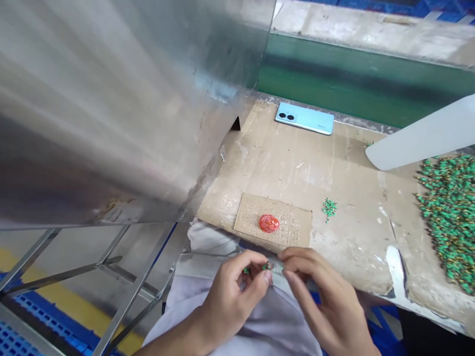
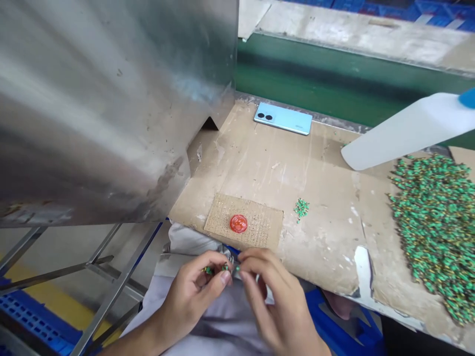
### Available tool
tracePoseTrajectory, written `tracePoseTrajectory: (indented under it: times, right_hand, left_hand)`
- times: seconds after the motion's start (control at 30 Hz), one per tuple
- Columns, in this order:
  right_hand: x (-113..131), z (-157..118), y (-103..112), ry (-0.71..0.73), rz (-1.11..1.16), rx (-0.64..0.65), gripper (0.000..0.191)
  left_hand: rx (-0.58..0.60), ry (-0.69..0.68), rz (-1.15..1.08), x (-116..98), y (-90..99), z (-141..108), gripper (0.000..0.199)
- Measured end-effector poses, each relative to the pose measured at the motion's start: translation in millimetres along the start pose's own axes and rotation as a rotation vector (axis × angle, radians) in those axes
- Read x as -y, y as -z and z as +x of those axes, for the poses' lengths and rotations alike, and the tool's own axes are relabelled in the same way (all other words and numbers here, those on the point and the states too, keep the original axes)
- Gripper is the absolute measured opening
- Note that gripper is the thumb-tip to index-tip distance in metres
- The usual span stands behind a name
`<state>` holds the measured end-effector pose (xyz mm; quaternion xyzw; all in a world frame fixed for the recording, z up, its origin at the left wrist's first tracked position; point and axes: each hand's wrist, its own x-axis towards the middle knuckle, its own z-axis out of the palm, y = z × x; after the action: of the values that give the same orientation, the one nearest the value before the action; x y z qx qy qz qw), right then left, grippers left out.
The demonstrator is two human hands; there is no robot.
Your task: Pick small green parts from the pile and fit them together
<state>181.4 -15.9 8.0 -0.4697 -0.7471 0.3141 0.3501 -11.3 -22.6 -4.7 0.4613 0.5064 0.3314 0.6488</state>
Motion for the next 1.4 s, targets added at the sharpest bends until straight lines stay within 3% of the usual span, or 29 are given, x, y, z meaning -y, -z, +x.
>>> tracePoseTrajectory:
  times: [0.17, 0.5, 0.9, 1.07, 1.23, 1.4]
  right_hand:
    - [-16, 27, 3, -0.033, -0.177, -0.137, 0.012]
    - [-20, 52, 3, -0.006, -0.373, -0.007, 0.01]
    - [-20, 58, 3, -0.004, -0.394, 0.034, 0.008]
    - [-18, 51, 17, -0.018, -0.378, 0.005, 0.008]
    - [-27, 25, 39, -0.07, -0.385, -0.049, 0.007]
    - [-42, 3, 38, -0.122, -0.362, -0.01, 0.009]
  left_hand:
    - [-0.054, -0.107, 0.167, 9, 0.9, 11, 0.023]
    - [-0.044, -0.308, 0.374, 22, 1.1, 20, 0.045]
    - [-0.057, -0.362, 0.427, 31, 4.4, 21, 0.054]
    - [-0.057, -0.37, 0.442, 31, 6.0, 21, 0.055]
    - [-0.052, -0.401, 0.471, 33, 6.5, 21, 0.056]
    - [-0.056, -0.429, 0.506, 37, 6.6, 21, 0.056]
